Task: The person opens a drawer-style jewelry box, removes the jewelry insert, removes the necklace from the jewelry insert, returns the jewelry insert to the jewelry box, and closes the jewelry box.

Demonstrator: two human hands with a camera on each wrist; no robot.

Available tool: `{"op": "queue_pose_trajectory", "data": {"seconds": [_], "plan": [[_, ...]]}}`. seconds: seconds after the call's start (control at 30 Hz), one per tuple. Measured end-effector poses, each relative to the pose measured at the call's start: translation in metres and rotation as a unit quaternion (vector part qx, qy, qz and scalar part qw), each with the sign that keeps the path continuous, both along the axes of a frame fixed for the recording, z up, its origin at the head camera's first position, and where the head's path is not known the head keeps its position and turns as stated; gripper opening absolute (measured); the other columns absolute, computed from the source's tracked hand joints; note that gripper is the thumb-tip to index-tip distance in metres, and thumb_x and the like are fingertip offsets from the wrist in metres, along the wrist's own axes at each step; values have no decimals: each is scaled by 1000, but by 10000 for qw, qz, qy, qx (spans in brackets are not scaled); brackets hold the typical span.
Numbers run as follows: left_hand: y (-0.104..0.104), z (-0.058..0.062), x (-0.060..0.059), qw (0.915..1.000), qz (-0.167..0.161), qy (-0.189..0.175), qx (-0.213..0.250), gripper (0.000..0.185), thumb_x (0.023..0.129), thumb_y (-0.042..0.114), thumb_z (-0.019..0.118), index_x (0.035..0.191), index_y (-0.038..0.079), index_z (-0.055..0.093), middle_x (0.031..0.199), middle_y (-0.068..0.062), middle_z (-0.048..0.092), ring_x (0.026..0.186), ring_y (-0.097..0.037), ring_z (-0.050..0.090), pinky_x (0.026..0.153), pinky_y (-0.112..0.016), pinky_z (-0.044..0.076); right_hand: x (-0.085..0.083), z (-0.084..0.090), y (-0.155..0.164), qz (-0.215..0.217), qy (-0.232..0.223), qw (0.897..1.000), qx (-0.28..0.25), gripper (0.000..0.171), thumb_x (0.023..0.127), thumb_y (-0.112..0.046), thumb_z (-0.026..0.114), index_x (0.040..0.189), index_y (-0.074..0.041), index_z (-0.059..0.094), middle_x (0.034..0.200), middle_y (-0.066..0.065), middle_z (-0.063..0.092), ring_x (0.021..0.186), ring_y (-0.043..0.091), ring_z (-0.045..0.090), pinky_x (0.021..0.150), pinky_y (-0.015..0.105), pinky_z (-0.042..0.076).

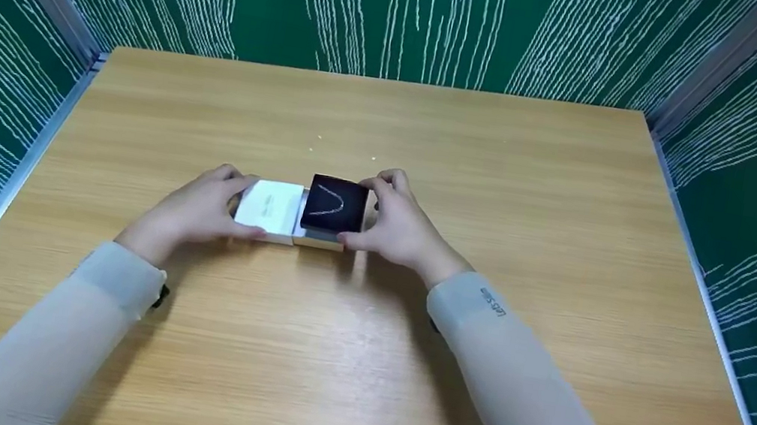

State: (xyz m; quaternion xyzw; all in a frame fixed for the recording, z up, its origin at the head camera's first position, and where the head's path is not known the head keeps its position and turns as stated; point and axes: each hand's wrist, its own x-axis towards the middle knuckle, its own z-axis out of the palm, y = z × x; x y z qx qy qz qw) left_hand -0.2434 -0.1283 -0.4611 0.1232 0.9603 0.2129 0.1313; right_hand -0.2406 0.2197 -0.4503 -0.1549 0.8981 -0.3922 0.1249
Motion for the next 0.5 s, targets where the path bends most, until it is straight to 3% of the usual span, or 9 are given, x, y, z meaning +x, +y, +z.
{"op": "queue_pose_trajectory", "data": {"seconds": [0.27,0.5], "plan": [[1,-1,0,9995,-216,60,-235,115,90,70,87,175,8,40,165,-14,54,148,-36,53,131,-55,45,2,8,4,62,187,9998,-59,88,84,-28,99,157,-4,57,158,17,37,135,38,52,111,51,47],[0,2,2,9993,-206,102,-311,115,91,70,86,175,8,39,170,-16,51,155,-37,52,135,-56,41,5,18,6,180,307,9993,-99,89,83,-27,101,157,-3,57,156,16,36,134,38,51,103,45,47]]}}
